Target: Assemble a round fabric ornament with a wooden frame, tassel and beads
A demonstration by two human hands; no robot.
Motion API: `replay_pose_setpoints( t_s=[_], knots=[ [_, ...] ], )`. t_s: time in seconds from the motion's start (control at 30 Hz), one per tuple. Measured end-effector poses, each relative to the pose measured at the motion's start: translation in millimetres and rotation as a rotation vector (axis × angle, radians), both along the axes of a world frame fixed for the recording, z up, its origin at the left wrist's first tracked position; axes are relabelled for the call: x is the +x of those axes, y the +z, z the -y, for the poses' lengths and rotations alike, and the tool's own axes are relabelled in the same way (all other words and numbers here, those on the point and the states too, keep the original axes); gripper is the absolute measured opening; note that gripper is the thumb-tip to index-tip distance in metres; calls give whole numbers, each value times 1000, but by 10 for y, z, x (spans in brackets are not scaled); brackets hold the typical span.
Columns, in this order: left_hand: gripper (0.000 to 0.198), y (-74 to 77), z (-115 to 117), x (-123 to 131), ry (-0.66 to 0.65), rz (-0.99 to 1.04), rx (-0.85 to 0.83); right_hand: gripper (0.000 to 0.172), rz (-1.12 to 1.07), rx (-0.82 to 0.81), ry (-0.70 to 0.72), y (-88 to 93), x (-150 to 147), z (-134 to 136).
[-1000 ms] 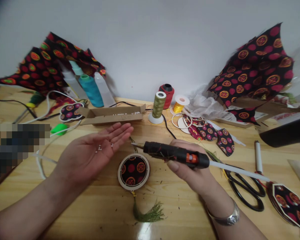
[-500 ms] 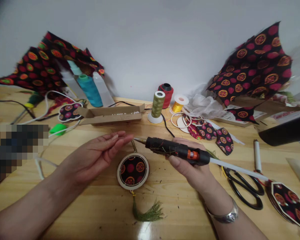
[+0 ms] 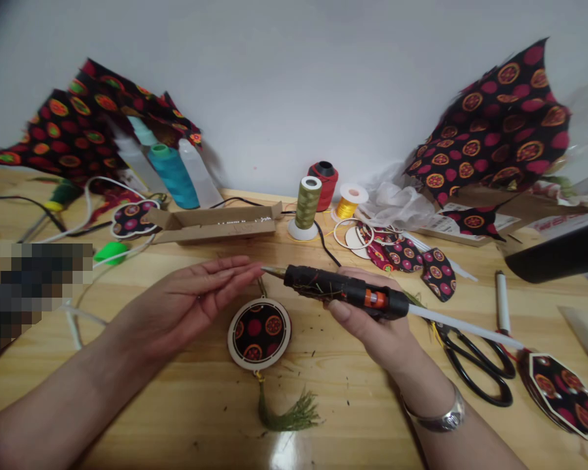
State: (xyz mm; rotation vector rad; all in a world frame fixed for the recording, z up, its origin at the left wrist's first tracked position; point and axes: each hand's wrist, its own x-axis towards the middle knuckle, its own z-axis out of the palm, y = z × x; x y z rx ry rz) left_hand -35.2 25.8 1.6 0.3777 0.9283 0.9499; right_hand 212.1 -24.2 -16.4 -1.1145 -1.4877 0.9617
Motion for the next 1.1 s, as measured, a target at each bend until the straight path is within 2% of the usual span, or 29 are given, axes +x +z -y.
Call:
replay_pose_setpoints(
  t_s=[0.17, 0.3, 0.47, 0.57, 0.67, 0.73, 0.83, 1.0, 1.1],
  knots=[
    [23, 8, -8, -23, -35, -148, 30, 22, -17, 6, -6, 17, 1, 18],
    [19, 37, 12, -51, -120, -306, 109, 22, -48, -4, -18, 6, 2, 29],
    [30, 5, 51, -56, -216, -481, 171, 29, -48, -30, -20, -42, 24, 34],
    [28, -6, 97, -80, -224, -429, 123, 28, -59, -32, -21, -64, 29, 35],
    [19, 2, 179, -148, -233, -303, -24, 29, -55, -30, -13, -54, 18, 33],
    [10, 0, 251, -202, -167, -260, -64, 30, -43, -28, -12, -33, 7, 29],
    [21, -28, 362, -256, -156, -227, -53, 31, -33, -19, -16, -5, -2, 19],
    [22, -98, 478, -248, -188, -298, -30, 31, -32, -39, -15, -7, 11, 12],
    [11, -121, 508, -222, -195, -390, -10, 32, -34, -46, -11, -15, 16, 16]
  ],
)
